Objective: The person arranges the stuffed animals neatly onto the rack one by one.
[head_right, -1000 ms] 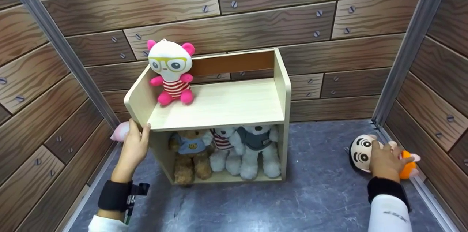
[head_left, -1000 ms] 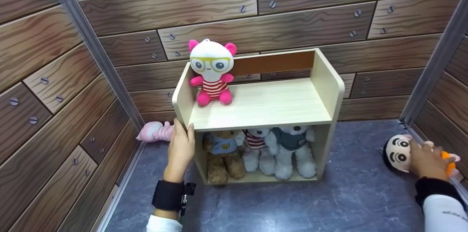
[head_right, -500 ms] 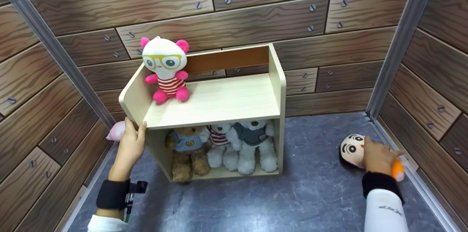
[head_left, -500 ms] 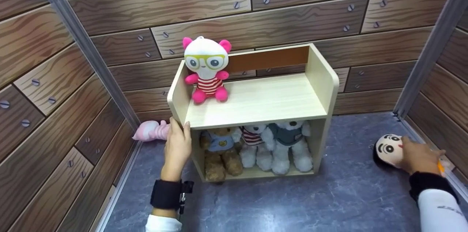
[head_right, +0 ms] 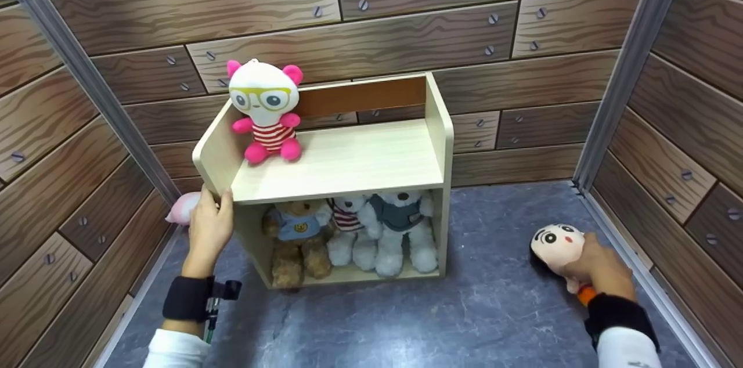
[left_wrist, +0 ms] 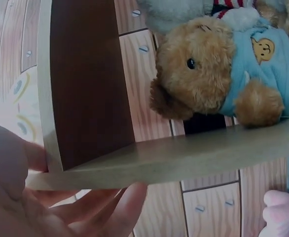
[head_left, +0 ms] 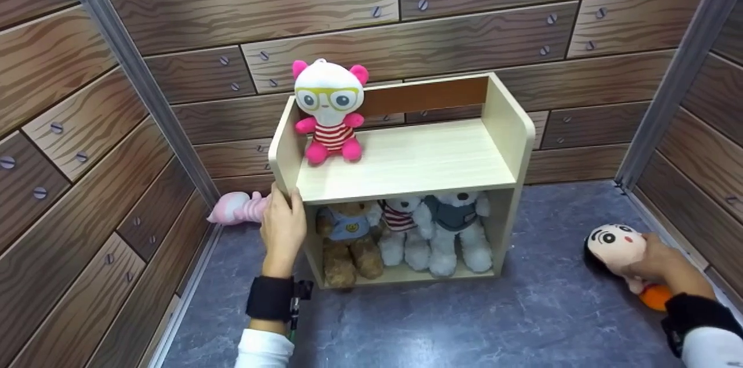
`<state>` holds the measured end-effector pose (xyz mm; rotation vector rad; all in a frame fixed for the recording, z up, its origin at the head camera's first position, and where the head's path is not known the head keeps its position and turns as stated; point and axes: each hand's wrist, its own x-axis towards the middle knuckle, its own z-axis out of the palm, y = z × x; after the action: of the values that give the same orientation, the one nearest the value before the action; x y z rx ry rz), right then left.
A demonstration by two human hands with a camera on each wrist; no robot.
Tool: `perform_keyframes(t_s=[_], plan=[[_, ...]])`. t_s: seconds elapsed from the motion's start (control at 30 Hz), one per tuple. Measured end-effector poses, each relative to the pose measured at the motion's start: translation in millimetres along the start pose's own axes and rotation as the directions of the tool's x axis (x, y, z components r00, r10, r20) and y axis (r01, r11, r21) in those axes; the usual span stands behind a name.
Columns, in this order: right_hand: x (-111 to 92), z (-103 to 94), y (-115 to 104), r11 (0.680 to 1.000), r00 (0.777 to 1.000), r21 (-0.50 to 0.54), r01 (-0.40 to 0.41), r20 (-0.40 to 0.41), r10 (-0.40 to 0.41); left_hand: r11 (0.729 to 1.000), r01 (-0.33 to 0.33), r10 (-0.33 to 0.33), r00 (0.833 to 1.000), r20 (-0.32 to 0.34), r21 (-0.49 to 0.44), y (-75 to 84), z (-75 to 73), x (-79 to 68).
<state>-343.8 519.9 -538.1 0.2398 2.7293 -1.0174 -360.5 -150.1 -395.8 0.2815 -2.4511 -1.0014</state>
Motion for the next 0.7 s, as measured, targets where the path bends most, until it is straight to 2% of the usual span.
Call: perform_keyframes(t_s=[0.07,0.17,0.27,0.37,0.47,0.53,0.7], plan=[[-6,1.4,-2,0.999,1.0,-0.031,-0.013,0.005,0.013,1.0,0.019,-0.019,1.0,-0.006,-0.004,0.8,0.7,1.0],[-17,2.8,-5,0.991,1.0,-0.134,-0.013,-0.019,0.011,0.999,0.042,-0.042,0.999,-0.004,-0.021,1.4,2.0,0.9],[-29,5.1,-10,0.975,0.994,-0.222,0.017,-0.099,-0.04,0.998,0.045,-0.045,0.999,0.007,-0.035,1.4,2.7,0.6],[-41,7.9,-18,0.963,0.972,-0.26,0.074,-0.199,-0.129,0.998,0.042,-0.042,0.999,0.018,-0.037,1.1,2.5,0.0],[-55,13.6,-31,0.956,0.929,-0.259,0.137,-0.301,-0.215,0.999,0.043,-0.042,0.999,0.023,-0.03,0.4,1.7,-0.1],[-66,18.0,-43,0.95,0.888,-0.256,0.182,-0.372,-0.27,0.999,0.042,-0.041,0.999,0.018,-0.023,-0.2,1.8,-0.2],[-99,22.1,-88,0.918,0.745,-0.273,0.288,-0.539,-0.393,0.999,0.03,-0.029,1.0,0.007,-0.03,-0.9,2.2,-0.1]])
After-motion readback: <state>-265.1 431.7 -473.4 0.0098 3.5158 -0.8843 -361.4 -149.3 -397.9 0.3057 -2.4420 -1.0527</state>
